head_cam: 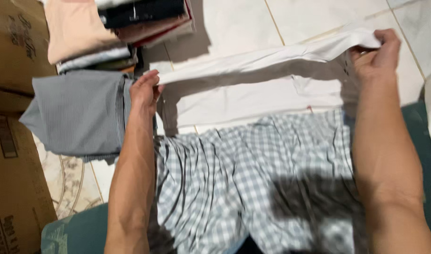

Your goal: The person folds a peach-colored garment and two white t-shirts by hand, placing each one onto a stack of laundry on the floor.

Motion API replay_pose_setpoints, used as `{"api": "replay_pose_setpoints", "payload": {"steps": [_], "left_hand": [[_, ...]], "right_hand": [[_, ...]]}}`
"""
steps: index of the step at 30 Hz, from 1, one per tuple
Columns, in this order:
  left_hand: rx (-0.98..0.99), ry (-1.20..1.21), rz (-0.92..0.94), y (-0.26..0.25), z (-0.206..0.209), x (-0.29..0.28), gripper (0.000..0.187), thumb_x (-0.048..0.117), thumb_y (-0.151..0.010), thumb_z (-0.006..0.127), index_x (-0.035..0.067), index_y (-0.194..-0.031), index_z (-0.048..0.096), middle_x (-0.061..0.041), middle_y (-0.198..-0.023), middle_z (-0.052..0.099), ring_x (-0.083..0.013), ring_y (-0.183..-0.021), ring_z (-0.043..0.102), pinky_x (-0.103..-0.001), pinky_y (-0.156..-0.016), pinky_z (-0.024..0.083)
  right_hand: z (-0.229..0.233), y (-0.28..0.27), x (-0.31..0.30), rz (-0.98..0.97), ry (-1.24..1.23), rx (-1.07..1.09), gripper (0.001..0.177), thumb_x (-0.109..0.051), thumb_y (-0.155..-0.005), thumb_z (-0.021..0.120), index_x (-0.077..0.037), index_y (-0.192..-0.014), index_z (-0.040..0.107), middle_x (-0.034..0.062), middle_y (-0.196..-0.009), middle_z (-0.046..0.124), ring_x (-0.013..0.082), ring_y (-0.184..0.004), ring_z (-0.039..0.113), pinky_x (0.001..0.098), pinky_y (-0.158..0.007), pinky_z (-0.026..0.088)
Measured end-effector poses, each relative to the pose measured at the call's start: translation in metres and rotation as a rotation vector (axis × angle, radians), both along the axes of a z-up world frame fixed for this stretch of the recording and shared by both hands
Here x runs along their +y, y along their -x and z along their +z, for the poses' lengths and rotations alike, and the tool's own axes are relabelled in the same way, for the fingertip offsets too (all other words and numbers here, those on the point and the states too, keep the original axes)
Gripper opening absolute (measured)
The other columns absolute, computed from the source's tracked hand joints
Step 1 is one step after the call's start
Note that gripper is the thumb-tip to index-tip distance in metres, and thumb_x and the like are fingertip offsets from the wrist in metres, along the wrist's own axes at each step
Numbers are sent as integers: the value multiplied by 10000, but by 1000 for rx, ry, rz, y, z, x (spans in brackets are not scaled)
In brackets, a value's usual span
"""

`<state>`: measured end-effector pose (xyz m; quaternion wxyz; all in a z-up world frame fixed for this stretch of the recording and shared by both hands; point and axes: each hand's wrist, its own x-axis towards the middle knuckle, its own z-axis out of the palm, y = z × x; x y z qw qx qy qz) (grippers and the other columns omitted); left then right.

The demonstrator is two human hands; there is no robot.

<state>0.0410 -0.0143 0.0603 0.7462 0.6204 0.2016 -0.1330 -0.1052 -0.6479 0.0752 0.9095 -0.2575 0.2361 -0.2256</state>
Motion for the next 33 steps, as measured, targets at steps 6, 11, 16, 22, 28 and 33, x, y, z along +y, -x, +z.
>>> {"api": "replay_pose_setpoints", "payload": {"steps": [6, 11, 16, 22, 28, 33], "left_hand": [[95, -210, -163, 4, -44, 10, 146, -20, -922, 654, 34, -996, 768, -97, -994, 750, -161, -803, 725, -275, -696, 615], [289, -370, -197, -1, -101, 15, 87, 52, -974, 694, 38, -995, 776, -161, -976, 691, -232, -769, 656, -337, -673, 623], [255, -443, -208, 14, -98, 19, 104, 64, -927, 714, -5, -976, 774, -168, -993, 738, -266, -820, 719, -362, -682, 629], [47, -1362, -434, 47, -33, -18, 322, 280, -849, 782, 18, -1035, 769, -211, -1198, 651, -389, -1038, 639, -484, -876, 550], [-790, -1315, -659, 35, -65, -34, 865, 428, -873, 752, 92, -1602, 431, -263, -1587, 337, -448, -1475, 322, -586, -1200, 373], [-46, -1334, -1003, 44, -55, -44, 1119, 541, -868, 727, 102, -1631, 36, -157, -1713, -138, -394, -1572, -123, -613, -1205, 224]], "right_hand": [[-5, 78, 16, 188, 817, 1062, 223, -172, -901, 649, 9, -1030, 667, 158, -903, 706, 278, -759, 721, 491, -655, 590], [-53, 88, 9, 664, 983, 1415, 252, -182, -861, 735, 51, -943, 684, 215, -772, 704, 328, -599, 685, 486, -545, 529], [-57, 79, 1, 684, 1023, 1484, 291, -208, -832, 759, 64, -929, 723, 234, -821, 728, 327, -646, 692, 479, -585, 526], [-27, 63, 22, 586, 1450, 1609, 379, -273, -733, 853, 16, -956, 748, 226, -925, 703, 371, -835, 701, 474, -730, 568], [-19, 26, 37, 334, 1294, 1371, 290, -277, -892, 727, 6, -948, 762, 190, -876, 744, 291, -747, 727, 389, -710, 584], [-45, -26, 25, 39, 762, 952, 247, -185, -977, 667, -9, -909, 508, 193, -725, 678, 272, -551, 669, 431, -482, 541]]}}
